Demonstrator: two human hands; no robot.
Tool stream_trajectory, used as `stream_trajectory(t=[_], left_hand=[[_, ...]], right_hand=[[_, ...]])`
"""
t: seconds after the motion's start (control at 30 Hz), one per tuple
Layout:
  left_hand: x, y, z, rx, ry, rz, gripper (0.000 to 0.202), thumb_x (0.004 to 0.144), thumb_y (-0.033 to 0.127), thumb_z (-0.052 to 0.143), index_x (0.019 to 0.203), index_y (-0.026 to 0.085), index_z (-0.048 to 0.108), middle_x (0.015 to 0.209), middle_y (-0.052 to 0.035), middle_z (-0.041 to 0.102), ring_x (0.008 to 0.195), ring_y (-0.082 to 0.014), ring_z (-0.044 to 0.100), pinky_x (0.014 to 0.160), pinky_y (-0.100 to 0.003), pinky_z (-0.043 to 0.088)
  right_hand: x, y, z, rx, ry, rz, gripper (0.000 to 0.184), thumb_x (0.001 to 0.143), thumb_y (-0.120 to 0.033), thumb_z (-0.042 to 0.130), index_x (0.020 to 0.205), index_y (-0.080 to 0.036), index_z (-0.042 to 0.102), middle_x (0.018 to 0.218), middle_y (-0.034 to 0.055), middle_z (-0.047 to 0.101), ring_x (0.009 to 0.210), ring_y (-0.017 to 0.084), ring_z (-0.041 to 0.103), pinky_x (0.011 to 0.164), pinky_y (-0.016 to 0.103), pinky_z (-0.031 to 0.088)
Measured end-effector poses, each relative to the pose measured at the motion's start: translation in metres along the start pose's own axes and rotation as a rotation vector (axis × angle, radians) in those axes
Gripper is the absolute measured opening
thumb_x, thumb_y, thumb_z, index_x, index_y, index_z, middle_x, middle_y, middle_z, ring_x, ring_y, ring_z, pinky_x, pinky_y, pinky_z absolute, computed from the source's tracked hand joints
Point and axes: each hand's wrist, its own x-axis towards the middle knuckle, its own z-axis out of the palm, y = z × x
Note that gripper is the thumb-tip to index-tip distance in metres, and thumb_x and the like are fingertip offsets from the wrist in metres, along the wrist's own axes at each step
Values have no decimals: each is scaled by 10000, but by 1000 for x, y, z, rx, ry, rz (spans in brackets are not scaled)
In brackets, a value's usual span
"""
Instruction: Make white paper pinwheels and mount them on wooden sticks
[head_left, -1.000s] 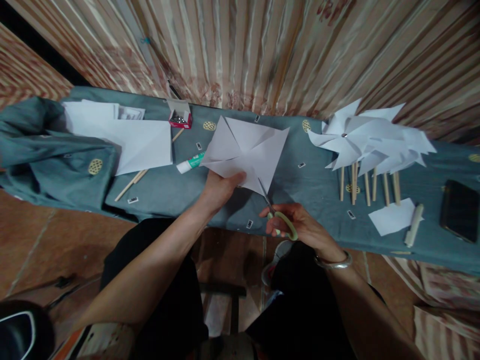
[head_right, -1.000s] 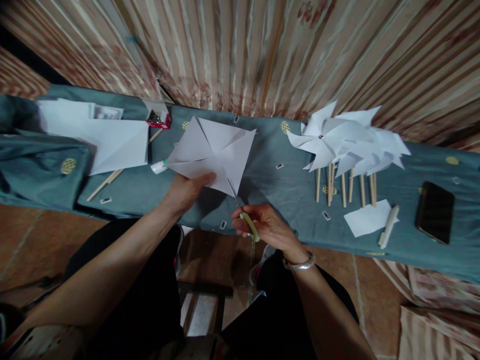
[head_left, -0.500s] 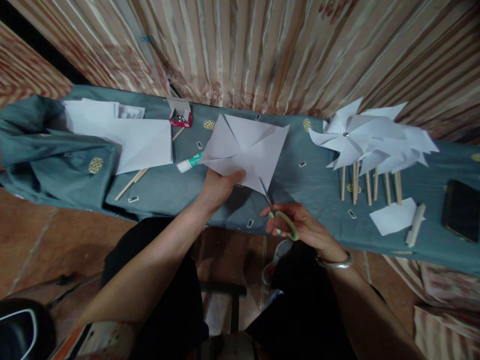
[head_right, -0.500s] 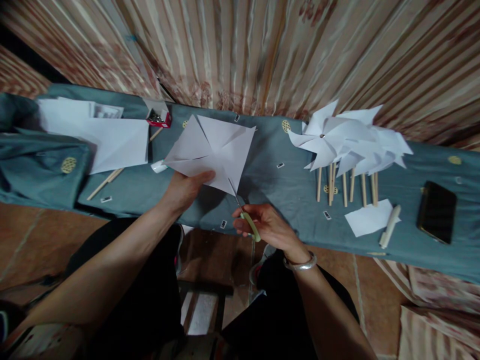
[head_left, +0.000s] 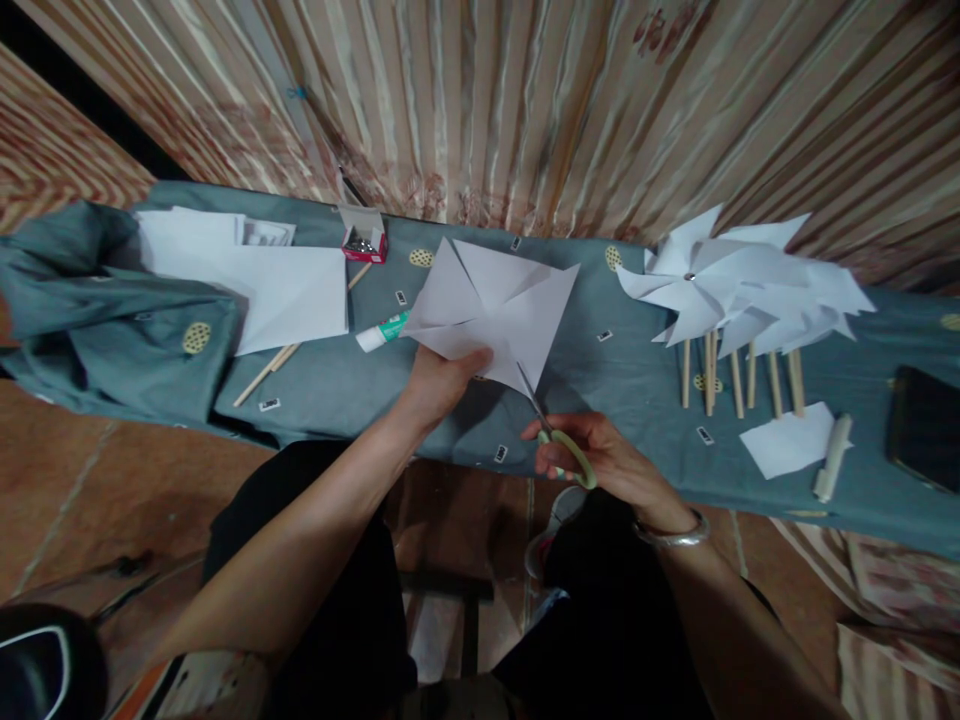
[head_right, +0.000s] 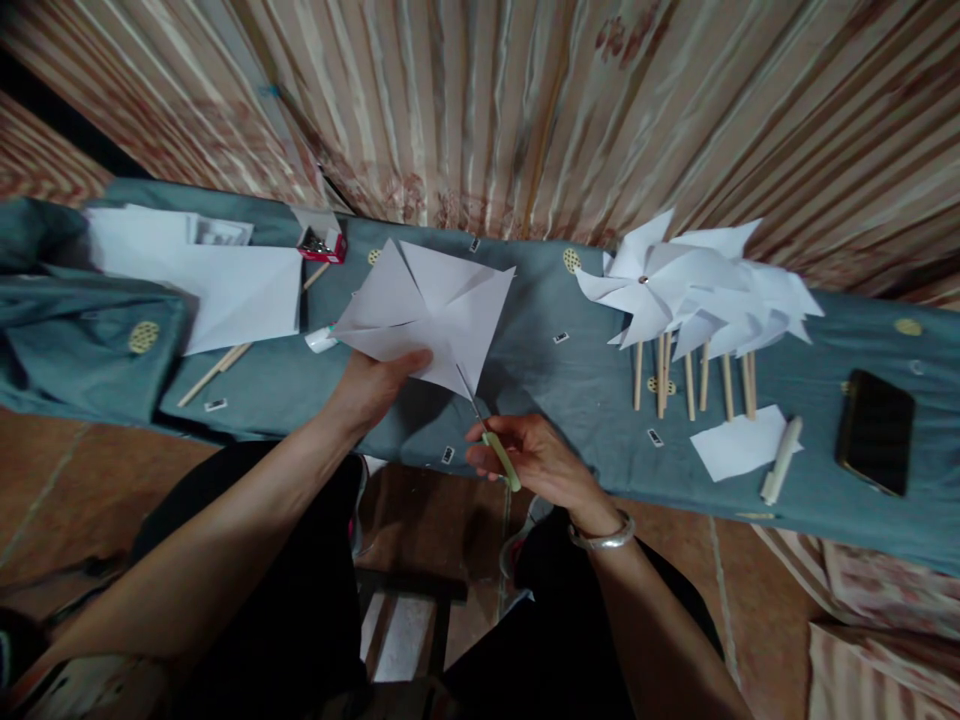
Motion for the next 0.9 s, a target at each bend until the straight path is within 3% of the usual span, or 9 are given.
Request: stream_trajectory(t=[0.33,0.9], left_hand=[[1,-1,-1,-3,7,-16,517,597,196,718,1104,168,619,1025,-82,711,930,-233,647,900,-394,499],[1,0,-2,-23,17,-9,451,590,213,720,1030,159,635,987,-71,695,880,-207,631,855,-365,504]], right_hand=[[-3,-9,4,-32,2,-22,530,634,-595,798,889,-145,682,631,-18,590,533,83,536,505,207,447],[1,-6,6,111,35,2,479,569,-478,874,863,-156,674,578,-55,582,486,60,534,462,188,417]])
